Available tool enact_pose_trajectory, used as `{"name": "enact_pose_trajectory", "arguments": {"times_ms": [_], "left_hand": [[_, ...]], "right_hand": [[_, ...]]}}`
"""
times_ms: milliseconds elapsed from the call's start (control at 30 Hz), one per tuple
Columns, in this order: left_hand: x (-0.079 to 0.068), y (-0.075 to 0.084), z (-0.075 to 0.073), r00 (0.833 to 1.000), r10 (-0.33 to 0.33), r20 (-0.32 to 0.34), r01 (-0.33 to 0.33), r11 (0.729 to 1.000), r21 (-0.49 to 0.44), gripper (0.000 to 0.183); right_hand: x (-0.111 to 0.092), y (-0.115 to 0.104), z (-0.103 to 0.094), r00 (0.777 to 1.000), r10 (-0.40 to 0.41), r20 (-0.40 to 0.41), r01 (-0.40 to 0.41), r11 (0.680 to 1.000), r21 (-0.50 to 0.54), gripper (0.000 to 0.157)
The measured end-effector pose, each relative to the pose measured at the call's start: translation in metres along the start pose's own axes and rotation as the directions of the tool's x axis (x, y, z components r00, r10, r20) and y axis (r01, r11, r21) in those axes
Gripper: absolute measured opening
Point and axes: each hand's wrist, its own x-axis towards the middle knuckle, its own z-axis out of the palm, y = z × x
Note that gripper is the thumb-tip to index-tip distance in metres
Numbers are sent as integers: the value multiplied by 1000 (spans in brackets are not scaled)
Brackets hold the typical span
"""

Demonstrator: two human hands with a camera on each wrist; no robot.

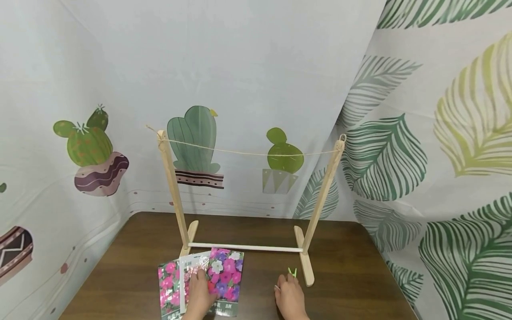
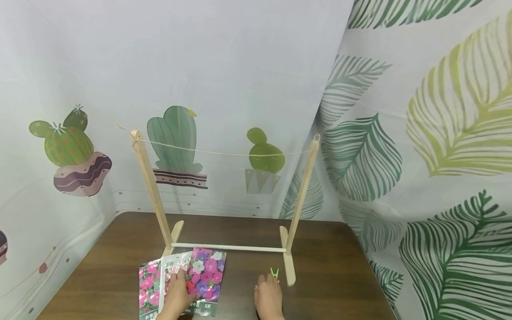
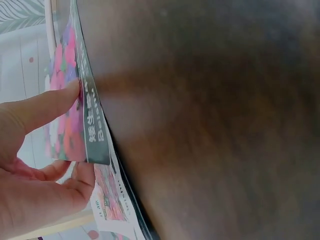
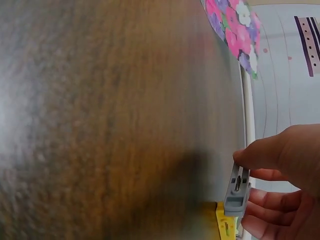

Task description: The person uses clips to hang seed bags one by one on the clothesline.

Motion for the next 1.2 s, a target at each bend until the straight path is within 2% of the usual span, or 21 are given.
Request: {"name": "enact_pose_trajectory", "arguments": {"times_ms": [133, 233, 400, 700, 933, 1200], "left_hand": [[1, 1, -1, 1000, 22, 14, -22, 999, -38, 75], [3, 1, -3, 999, 16, 30, -14, 998, -60, 67], [4, 2, -2, 1000, 13, 17, -12, 996, -93, 59], [5, 2, -1, 1000, -29, 11, 30, 991, -130, 55], [6, 4, -2, 998, -66, 15, 67, 987, -143, 50], [6, 9, -5, 998, -65, -28, 59, 982, -180, 44]], "right_hand": [[1, -2, -4, 1000, 11, 12, -11, 1000, 27, 32], [2, -3, -7, 1000, 13, 22, -14, 999, 45, 31], [5, -5, -10, 1000, 10, 15, -10, 998, 55, 27], [6, -6, -11, 998, -46, -44, 47, 999, 18, 33], [6, -6, -12, 996, -71, -54, 74, 996, 54, 32], [9, -5, -12, 997, -75, -32, 76, 996, 53, 32]]}}
